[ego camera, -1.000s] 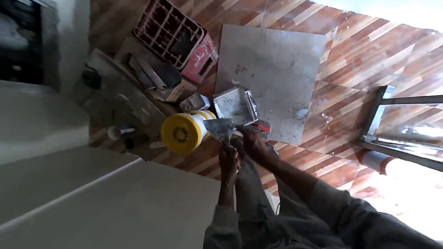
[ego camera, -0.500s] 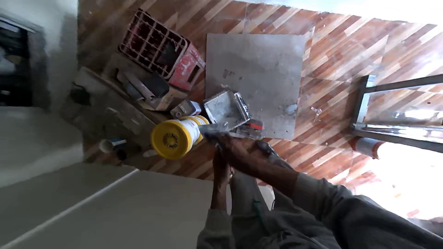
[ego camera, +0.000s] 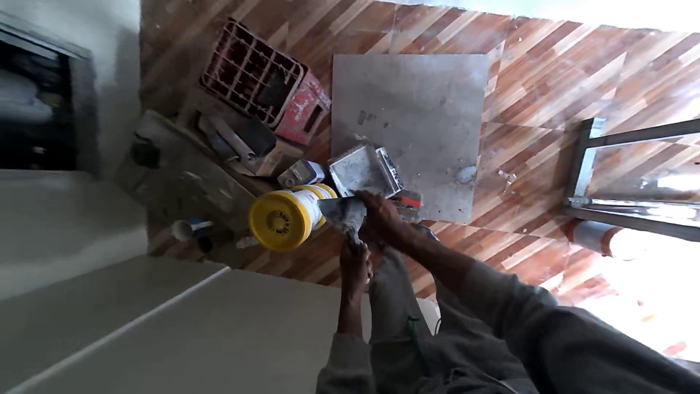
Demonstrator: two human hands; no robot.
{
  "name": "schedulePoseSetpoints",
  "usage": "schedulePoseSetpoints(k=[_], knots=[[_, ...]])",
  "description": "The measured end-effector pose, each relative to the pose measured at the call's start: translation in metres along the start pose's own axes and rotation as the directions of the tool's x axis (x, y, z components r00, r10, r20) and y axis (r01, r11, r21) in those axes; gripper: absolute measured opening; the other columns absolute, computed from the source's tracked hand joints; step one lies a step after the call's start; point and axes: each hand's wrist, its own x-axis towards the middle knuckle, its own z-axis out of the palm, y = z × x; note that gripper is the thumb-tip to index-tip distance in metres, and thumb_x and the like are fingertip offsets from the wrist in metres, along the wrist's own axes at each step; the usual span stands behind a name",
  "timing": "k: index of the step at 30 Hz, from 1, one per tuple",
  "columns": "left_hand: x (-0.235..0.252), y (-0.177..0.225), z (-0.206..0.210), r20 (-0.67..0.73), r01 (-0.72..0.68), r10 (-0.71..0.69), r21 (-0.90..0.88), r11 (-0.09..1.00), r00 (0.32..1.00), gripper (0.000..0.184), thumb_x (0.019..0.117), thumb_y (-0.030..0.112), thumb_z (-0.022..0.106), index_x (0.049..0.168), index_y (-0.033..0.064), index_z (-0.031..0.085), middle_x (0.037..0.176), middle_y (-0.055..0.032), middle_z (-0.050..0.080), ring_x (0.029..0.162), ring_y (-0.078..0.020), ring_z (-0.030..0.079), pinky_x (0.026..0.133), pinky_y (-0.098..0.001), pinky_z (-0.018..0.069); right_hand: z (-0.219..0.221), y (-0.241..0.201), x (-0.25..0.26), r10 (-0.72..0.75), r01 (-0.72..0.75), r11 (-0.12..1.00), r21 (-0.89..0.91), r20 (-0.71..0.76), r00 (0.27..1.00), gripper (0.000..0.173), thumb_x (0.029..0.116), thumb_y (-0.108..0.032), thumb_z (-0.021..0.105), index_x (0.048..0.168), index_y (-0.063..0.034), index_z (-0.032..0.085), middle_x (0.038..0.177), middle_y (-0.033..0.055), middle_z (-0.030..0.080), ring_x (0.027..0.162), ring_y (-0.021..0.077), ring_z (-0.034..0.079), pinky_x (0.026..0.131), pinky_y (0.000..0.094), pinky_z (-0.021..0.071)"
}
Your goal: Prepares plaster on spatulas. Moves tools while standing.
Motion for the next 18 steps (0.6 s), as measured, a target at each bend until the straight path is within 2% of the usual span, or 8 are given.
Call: schedulePoseSetpoints(k=[1, 3, 5, 7, 9, 11, 14, 18], knots=[[-0.006, -0.003, 0.001, -0.019, -0.011, 0.012, 0.038, 0.999, 1.0, 0.03, 0.1007, 0.006, 0.054, 0.129, -0.0001, 0.047, 0.072, -0.0057, 0.055, 0.048, -0.0108, 0.052, 0.042, -0.0259, 0.0485, 0.005, -0.016, -0.017, -0.007, 0.008, 1.0, -0.022, 0.065, 0.998, 0.056, 0.0972, -0.005, 0.057, 0.152, -0.0164, 0.049, 0.145, 0.018, 0.057, 0.124, 0.0427, 0.06, 0.096, 0.0626, 0.0525], [-0.017, -0.003, 0.003, 0.027, -0.011, 0.009, 0.099, 0.995, 1.0, 0.051, 0.1015, 0.007, 0.056, 0.148, -0.0018, 0.038, 0.108, -0.0124, 0.064, 0.08, -0.011, 0.062, 0.073, -0.0279, 0.0558, 0.014, -0.037, -0.037, -0.02, 0.043, 0.993, -0.107, 0.202, 0.979, 0.062, 0.1007, -0.005, 0.051, 0.16, -0.0179, 0.038, 0.161, 0.0145, 0.04, 0.142, 0.0429, 0.042, 0.105, 0.0637, 0.0432], [-0.008, -0.004, 0.012, -0.002, 0.009, -0.009, 0.047, 0.999, 1.0, 0.035, 0.1002, 0.008, 0.057, 0.133, -0.0005, 0.047, 0.076, -0.0067, 0.057, 0.052, -0.0104, 0.054, 0.046, -0.0261, 0.0502, 0.006, -0.011, -0.016, -0.012, 0.024, 0.996, -0.082, 0.145, 0.989, 0.057, 0.0997, -0.006, 0.058, 0.154, -0.0156, 0.045, 0.149, 0.0203, 0.052, 0.131, 0.0471, 0.053, 0.098, 0.0671, 0.0479], [-0.006, -0.003, 0.005, 0.055, 0.055, -0.051, -0.075, 0.996, 0.997, 0.027, 0.1033, 0.013, 0.055, 0.126, 0.0009, 0.047, 0.063, -0.0039, 0.048, 0.04, -0.0131, 0.047, 0.035, -0.0274, 0.0452, -0.018, 0.035, 0.01, -0.036, 0.037, 0.999, 0.029, -0.023, 0.999, 0.047, 0.0989, -0.008, 0.061, 0.146, -0.0124, 0.056, 0.129, 0.0244, 0.065, 0.113, 0.0464, 0.065, 0.092, 0.066, 0.0527], [-0.012, 0.004, -0.003, 0.079, 0.077, -0.066, -0.152, 0.985, 0.995, 0.028, 0.1045, 0.017, 0.057, 0.124, 0.0015, 0.047, 0.062, -0.0038, 0.048, 0.041, -0.0153, 0.049, 0.038, -0.0305, 0.0498, -0.041, 0.059, 0.012, -0.038, 0.047, 0.998, 0.041, -0.187, 0.982, 0.044, 0.0997, -0.005, 0.055, 0.143, -0.0093, 0.058, 0.117, 0.026, 0.069, 0.103, 0.0458, 0.069, 0.088, 0.0649, 0.0548], [-0.015, 0.011, -0.003, 0.056, 0.046, -0.034, -0.236, 0.971, 0.998, 0.028, 0.1053, 0.015, 0.055, 0.126, 0.0001, 0.044, 0.065, -0.0062, 0.052, 0.048, -0.0198, 0.058, 0.048, -0.0383, 0.0591, -0.056, 0.064, -0.014, 0.052, -0.048, 0.999, 0.026, -0.203, 0.978, 0.039, 0.1014, -0.006, 0.052, 0.14, -0.0091, 0.057, 0.107, 0.0245, 0.07, 0.094, 0.0439, 0.07, 0.081, 0.0642, 0.0559], [-0.01, 0.02, 0.0, 0.089, 0.002, 0.03, -0.337, 0.942, 0.996, 0.033, 0.1075, 0.017, 0.049, 0.134, -0.0026, 0.043, 0.081, -0.0149, 0.066, 0.068, -0.0266, 0.069, 0.066, -0.0435, 0.0632, -0.055, 0.071, -0.056, 0.134, -0.13, 0.991, 0.033, -0.213, 0.968, 0.034, 0.1023, -0.009, 0.048, 0.135, -0.0067, 0.058, 0.107, 0.0206, 0.071, 0.095, 0.0367, 0.071, 0.085, 0.0567, 0.0564], [-0.006, 0.02, 0.003, 0.092, 0.109, -0.082, -0.344, 0.933, 0.992, 0.024, 0.1079, 0.023, 0.048, 0.12, 0.0033, 0.052, 0.068, -0.0028, 0.053, 0.048, -0.0105, 0.051, 0.044, -0.0246, 0.0485, -0.02, 0.065, -0.091, -0.013, 0.044, 0.995, 0.087, -0.329, 0.944, 0.035, 0.1057, -0.011, 0.046, 0.135, -0.0023, 0.063, 0.111, 0.019, 0.073, 0.093, 0.0307, 0.073, 0.085, 0.0498, 0.0588]])
